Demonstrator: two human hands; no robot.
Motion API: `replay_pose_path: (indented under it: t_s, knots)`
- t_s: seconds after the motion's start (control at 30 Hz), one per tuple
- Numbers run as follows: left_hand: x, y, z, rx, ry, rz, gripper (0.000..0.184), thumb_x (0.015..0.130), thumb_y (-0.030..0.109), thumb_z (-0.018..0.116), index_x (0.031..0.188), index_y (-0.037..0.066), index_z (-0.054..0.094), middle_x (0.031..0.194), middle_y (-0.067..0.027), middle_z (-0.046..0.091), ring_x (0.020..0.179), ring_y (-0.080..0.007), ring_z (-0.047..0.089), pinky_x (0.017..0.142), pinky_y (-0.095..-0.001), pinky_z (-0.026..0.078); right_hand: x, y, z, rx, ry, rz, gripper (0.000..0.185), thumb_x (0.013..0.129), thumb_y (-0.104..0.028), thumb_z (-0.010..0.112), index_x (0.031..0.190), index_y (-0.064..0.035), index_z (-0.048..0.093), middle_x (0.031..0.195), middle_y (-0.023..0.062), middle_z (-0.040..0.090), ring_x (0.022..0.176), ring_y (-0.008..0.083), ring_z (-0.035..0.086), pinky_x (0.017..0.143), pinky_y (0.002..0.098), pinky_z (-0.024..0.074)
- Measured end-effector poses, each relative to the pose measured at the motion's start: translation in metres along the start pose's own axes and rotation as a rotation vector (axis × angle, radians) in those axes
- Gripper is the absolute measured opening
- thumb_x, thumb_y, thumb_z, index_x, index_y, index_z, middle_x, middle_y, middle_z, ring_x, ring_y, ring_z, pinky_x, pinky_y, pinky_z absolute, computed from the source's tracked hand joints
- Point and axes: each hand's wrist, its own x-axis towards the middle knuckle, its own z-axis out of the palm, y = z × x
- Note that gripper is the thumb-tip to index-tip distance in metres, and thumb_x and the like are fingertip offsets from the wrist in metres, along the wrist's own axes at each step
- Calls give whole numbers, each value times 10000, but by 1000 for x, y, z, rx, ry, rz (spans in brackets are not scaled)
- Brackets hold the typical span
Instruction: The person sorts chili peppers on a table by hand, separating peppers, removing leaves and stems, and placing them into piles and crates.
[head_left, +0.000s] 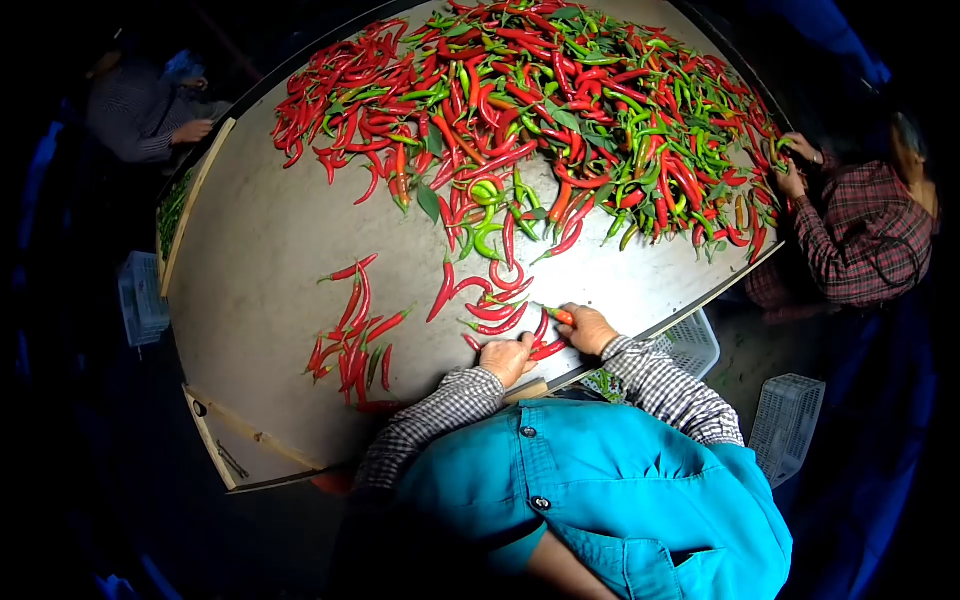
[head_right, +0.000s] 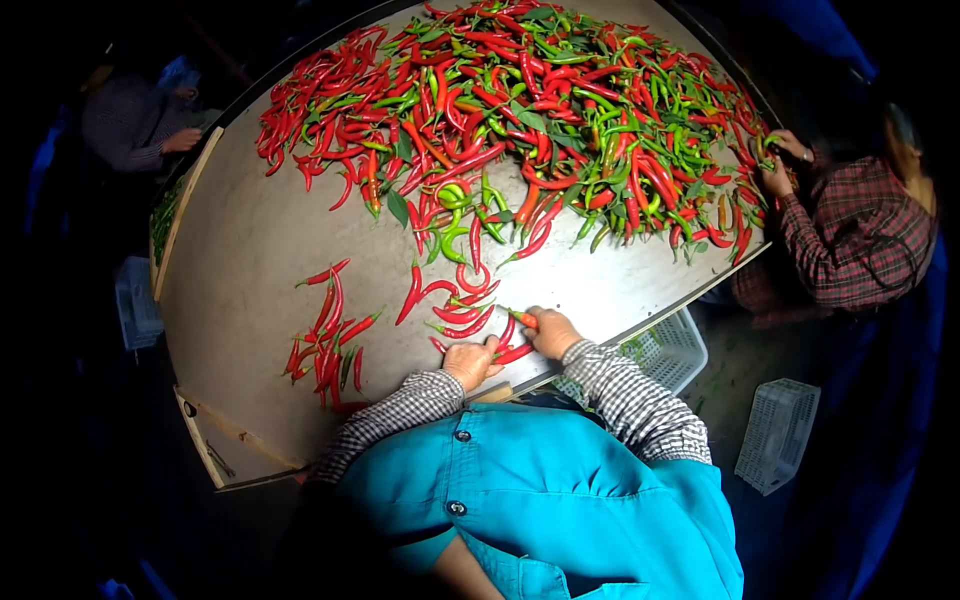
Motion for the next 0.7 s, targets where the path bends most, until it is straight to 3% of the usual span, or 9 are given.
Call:
replay_pose_path:
  t_s: [0.03,0.2,0.27,0.33,0.4,0.47,0.5,0.6,0.7]
  knots:
    - [-7,-5,2,12,15,-24,432,738,372,630,949,47,440,667,-116,623,634,-277,629,538,-385,484,-2,-14,4,18,-15,-68,358,763,-238,608,1073,-68,548,928,202,596,881,365,556,785,396,443]
    - [-58,-51,11,-33,109,-236,438,710,384,654,946,77,451,625,-115,601,590,-304,609,517,-415,460,-1,-49,25,509,-280,-242,223,800,-103,611,1014,-55,572,791,69,588,758,124,537,707,263,453]
    - [-82,-77,10,-83,205,-324,443,707,344,668,1006,94,458,659,-137,608,615,-322,606,532,-418,460,9,-50,31,498,-139,-370,193,791,-70,607,982,-50,584,787,69,578,728,151,542,676,286,454]
    - [-100,-98,7,-79,266,-447,444,710,313,668,1037,98,459,684,-142,614,634,-324,607,547,-421,463,28,-53,17,317,162,-421,197,744,-32,594,940,-38,580,835,149,572,773,301,574,696,355,466]
    - [-111,-110,8,-70,326,-573,449,714,282,668,1069,102,459,710,-146,620,653,-327,608,562,-424,466,43,-63,3,220,376,-384,240,737,-33,570,978,-33,562,946,175,527,838,337,549,743,383,458]
    - [-115,-117,9,-140,674,-670,434,721,239,655,1093,123,465,739,-151,624,675,-335,605,589,-433,468,63,-57,15,-2,366,-239,360,753,-83,559,1102,-45,479,1083,185,461,903,355,530,788,400,449]
    - [-111,-115,14,-219,690,-634,422,720,208,641,1101,158,469,771,-121,634,689,-327,607,599,-432,471,63,-61,15,-41,343,-208,369,749,-72,553,1107,-42,467,1072,186,466,897,360,535,782,404,453]
    - [-98,-85,23,-238,386,-521,387,721,184,627,1082,179,488,786,-101,635,709,-317,607,597,-429,471,64,-69,25,-67,285,-157,372,737,-47,539,1099,-33,452,1045,195,479,880,367,544,763,414,459]
    - [-80,-53,31,-272,309,-275,339,713,173,619,1036,160,517,760,-97,629,684,-311,607,580,-437,474,65,-74,40,16,162,-184,398,738,-51,546,1118,-24,432,983,232,500,868,409,527,746,436,442]
